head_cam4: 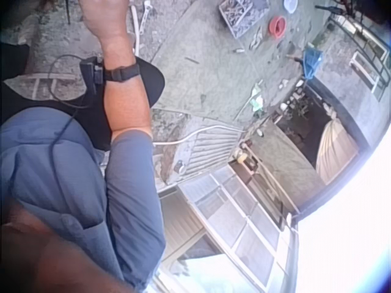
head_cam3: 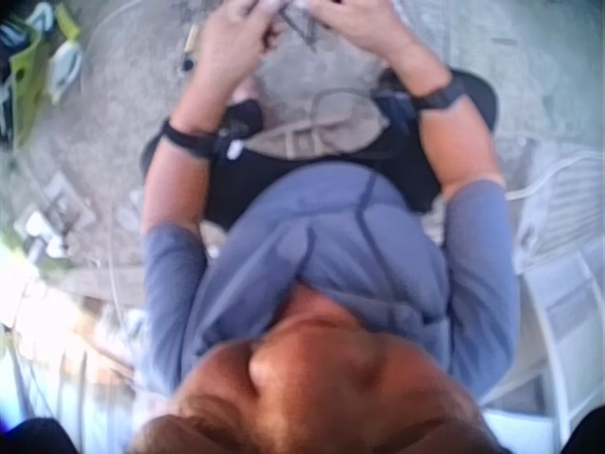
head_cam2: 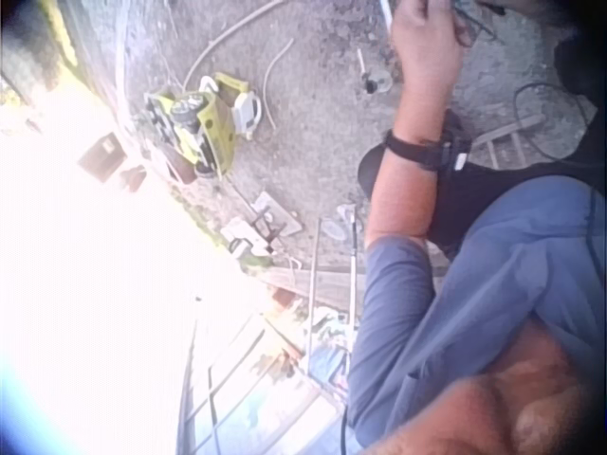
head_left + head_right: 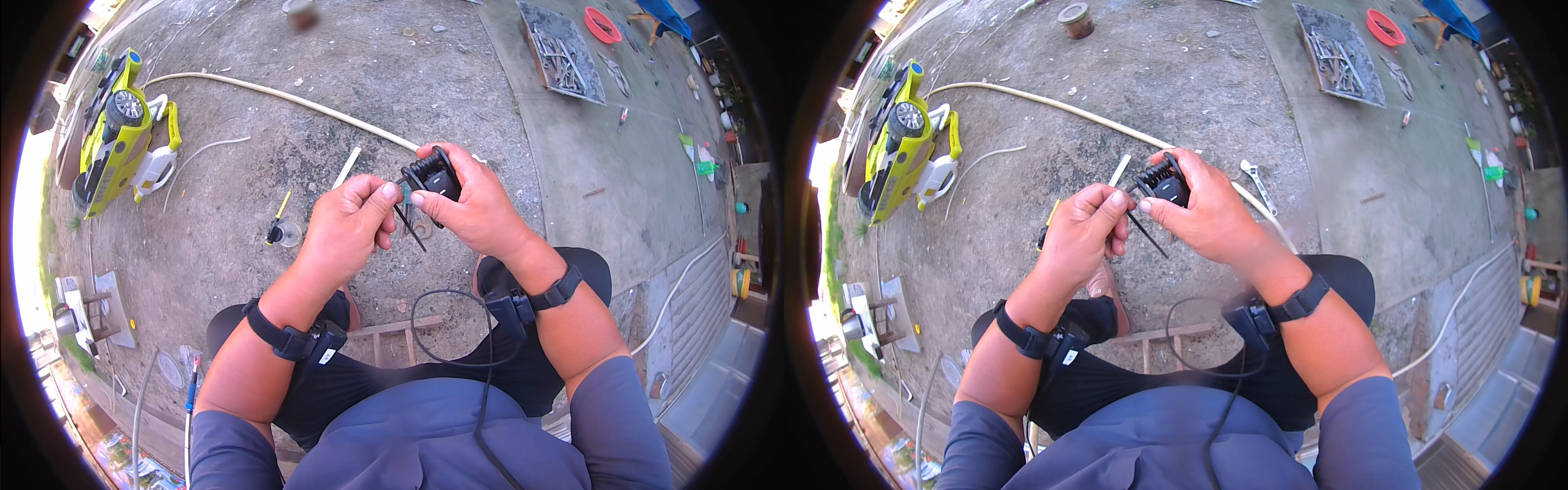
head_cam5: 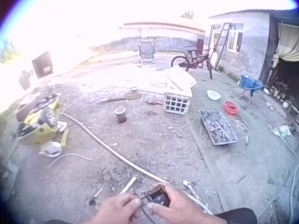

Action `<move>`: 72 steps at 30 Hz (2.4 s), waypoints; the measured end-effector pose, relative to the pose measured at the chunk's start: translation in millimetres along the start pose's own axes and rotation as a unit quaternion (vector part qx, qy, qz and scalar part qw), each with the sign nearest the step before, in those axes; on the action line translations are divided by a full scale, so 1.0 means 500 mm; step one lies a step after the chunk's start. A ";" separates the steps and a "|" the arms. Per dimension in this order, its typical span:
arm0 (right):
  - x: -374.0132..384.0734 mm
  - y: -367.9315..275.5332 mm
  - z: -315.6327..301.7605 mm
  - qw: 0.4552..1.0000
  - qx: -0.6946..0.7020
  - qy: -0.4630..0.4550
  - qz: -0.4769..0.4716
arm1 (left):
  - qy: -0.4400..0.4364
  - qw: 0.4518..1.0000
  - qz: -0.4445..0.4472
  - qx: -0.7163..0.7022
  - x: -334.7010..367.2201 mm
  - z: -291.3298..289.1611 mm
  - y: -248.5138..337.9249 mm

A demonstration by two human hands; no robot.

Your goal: The person organizes a set of allen keys by inserting them into a black multi-tool housing and then applies liquid from a spray bottle to the tool.

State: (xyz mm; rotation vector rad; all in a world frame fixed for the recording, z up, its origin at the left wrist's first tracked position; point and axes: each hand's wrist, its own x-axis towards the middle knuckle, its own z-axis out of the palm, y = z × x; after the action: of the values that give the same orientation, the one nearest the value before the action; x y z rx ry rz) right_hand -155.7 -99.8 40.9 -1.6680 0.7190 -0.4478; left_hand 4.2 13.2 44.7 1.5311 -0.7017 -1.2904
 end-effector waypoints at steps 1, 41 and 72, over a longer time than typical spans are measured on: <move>0.000 0.004 0.001 1.000 -0.018 0.011 -0.023 | -0.021 0.998 -0.027 -0.054 0.000 -0.002 -0.001; 0.001 0.044 0.023 0.907 0.415 -0.029 0.067 | 0.065 0.991 0.080 0.082 0.008 0.033 -0.023; 0.004 0.044 0.029 0.906 0.415 -0.051 0.069 | 0.040 0.998 0.041 0.006 0.009 0.026 -0.020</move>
State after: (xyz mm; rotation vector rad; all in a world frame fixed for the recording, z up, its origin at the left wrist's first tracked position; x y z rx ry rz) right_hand -149.8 -92.8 16.0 -0.8224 0.4607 -0.4720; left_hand -8.2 8.7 34.1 1.5396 -0.7137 -1.1590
